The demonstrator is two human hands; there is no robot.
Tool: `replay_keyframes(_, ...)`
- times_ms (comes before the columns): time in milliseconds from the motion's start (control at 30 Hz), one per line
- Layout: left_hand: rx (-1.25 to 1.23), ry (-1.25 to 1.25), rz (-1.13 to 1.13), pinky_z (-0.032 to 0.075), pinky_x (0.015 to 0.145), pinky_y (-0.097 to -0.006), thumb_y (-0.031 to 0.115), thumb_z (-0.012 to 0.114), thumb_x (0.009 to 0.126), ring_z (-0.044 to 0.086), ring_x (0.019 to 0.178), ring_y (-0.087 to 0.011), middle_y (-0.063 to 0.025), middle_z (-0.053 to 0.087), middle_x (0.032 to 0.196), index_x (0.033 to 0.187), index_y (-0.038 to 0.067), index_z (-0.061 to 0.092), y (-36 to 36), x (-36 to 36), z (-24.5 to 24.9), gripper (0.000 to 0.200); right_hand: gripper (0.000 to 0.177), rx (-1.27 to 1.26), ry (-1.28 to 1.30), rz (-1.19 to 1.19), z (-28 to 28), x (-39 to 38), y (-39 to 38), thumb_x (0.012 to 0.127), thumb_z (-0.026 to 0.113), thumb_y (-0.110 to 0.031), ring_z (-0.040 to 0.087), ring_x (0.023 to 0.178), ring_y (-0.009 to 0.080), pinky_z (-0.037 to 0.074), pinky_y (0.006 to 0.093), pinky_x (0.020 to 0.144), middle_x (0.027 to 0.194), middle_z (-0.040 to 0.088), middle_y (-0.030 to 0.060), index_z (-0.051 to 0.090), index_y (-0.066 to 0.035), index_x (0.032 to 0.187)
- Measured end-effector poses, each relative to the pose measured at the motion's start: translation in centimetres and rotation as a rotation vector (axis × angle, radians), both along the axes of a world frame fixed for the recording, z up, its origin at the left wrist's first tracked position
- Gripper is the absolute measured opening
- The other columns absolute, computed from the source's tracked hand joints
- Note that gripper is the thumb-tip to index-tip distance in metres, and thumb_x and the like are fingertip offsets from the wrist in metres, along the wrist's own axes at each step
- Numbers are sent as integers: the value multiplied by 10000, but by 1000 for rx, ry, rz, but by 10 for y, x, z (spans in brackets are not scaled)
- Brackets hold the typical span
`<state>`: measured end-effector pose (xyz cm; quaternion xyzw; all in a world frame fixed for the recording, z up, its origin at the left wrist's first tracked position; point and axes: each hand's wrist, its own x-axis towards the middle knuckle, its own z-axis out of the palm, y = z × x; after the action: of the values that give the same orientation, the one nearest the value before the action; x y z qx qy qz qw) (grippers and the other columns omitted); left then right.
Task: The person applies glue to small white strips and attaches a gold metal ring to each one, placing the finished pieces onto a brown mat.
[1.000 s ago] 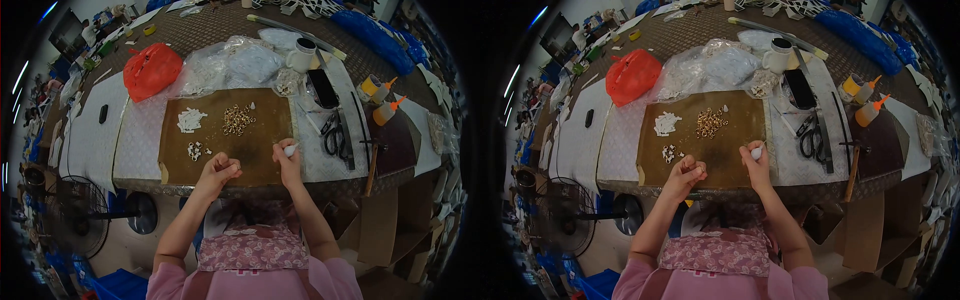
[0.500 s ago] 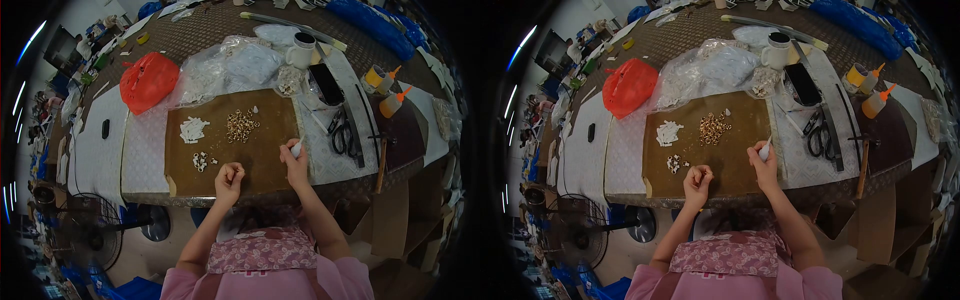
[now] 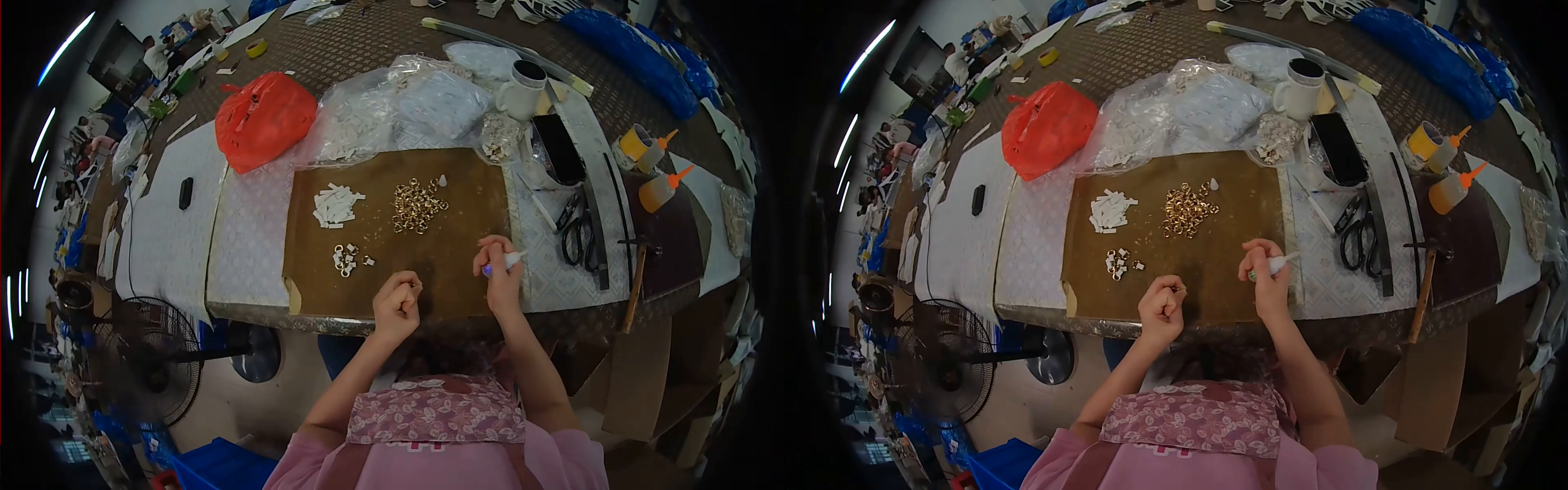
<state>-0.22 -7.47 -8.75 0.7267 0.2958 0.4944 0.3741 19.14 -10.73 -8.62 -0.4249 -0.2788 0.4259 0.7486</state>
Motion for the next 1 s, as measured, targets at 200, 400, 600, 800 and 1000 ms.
replay_keyframes(200,-36,1,9,373,575,-201,-174,519,704,467,657,-141,-113,548,844,608,40,278,2,0,2,336,171,-105,-62,27,4,-1,-2,936,525,-194,474,546,66,343,200,465,647,491,-3,534,-24,941)
replay_keyframes(400,24,18,74,407,610,-214,-126,518,768,487,674,-127,-106,557,858,666,54,332,19,-24,0,278,140,-132,-120,24,5,-3,-3,929,534,-164,445,541,44,323,193,474,647,497,-15,553,-28,903)
replay_keyframes(600,-47,477,317,459,752,-337,70,669,782,521,986,-253,-79,613,937,884,93,658,54,-55,26,105,105,-149,-166,57,1,0,-2,916,548,-135,443,547,36,323,186,489,653,500,-21,571,-33,913)
replay_keyframes(800,380,627,418,436,774,-382,134,650,784,551,859,-286,-71,621,871,900,93,672,82,-50,29,124,108,-88,-224,34,0,1,-3,866,605,-76,448,605,25,338,182,516,749,518,-27,586,-40,967)
replay_keyframes(1000,208,684,503,464,761,-372,129,656,762,565,851,-288,-100,624,885,870,79,700,132,-50,18,127,154,-74,-178,-3,9,-1,-3,856,614,-71,455,649,33,358,184,550,780,527,-28,592,-38,1005)
